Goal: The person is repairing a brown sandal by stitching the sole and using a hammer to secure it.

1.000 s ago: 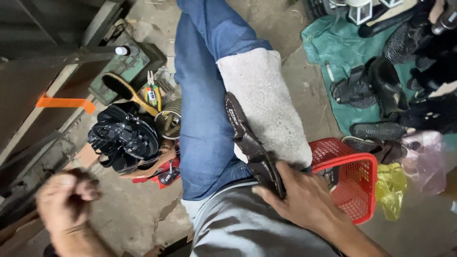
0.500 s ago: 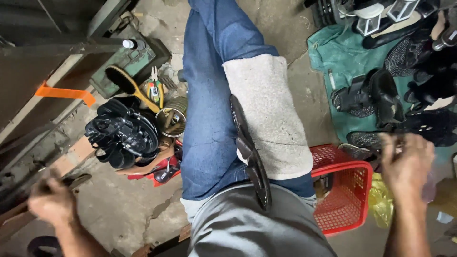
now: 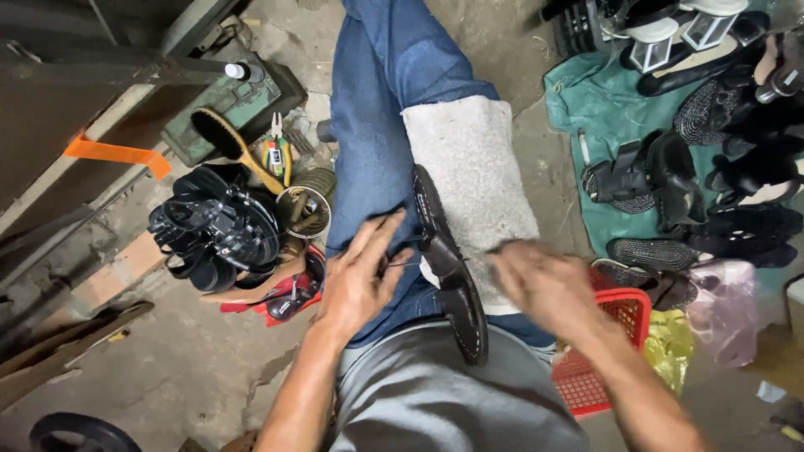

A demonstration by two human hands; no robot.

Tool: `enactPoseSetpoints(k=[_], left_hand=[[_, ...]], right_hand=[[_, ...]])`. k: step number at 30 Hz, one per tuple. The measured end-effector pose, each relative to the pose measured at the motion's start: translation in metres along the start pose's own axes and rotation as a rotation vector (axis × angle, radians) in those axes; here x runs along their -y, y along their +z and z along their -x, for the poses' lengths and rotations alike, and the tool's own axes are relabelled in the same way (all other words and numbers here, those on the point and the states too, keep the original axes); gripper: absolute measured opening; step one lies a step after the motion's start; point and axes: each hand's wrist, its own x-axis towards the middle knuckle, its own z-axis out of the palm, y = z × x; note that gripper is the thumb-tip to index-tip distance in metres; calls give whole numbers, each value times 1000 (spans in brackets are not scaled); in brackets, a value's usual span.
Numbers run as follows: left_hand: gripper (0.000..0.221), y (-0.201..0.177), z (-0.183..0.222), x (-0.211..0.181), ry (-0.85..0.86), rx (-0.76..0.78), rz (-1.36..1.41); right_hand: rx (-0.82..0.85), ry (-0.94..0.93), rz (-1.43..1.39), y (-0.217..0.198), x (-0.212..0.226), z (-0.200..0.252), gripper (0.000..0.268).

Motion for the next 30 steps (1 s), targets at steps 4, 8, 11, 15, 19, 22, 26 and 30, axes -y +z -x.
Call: enactPoseSetpoints(k=[4, 8, 11, 15, 19, 22, 26, 30], left_hand=[[41, -3, -2, 0, -21, 88, -90], [28, -6, -5, 2, -61, 322, -126], [14, -5, -12, -7, -121, 356, -104], [20, -15, -15, -16, -165, 390, -26], [15, -12, -16, -16, -203, 389, 35], [21, -8, -19, -18, -213, 387, 127], [37, -7, -20, -16, -300, 429, 232], [37, -9, -21, -15, -324, 449, 283]], right_hand=[[263, 456, 168, -40, -70, 46, 34], [264, 575, 263, -29, -94, 70, 48], [-137, 125, -29, -15, -32, 21, 35], [-81, -38, -94, -23, 36, -38, 39], [-67, -117, -267, -42, 44, -51, 8], [49, 70, -852, -37, 9, -7, 13], [295, 146, -1511, -65, 17, 3, 15], [631, 274, -743, -72, 41, -8, 131]])
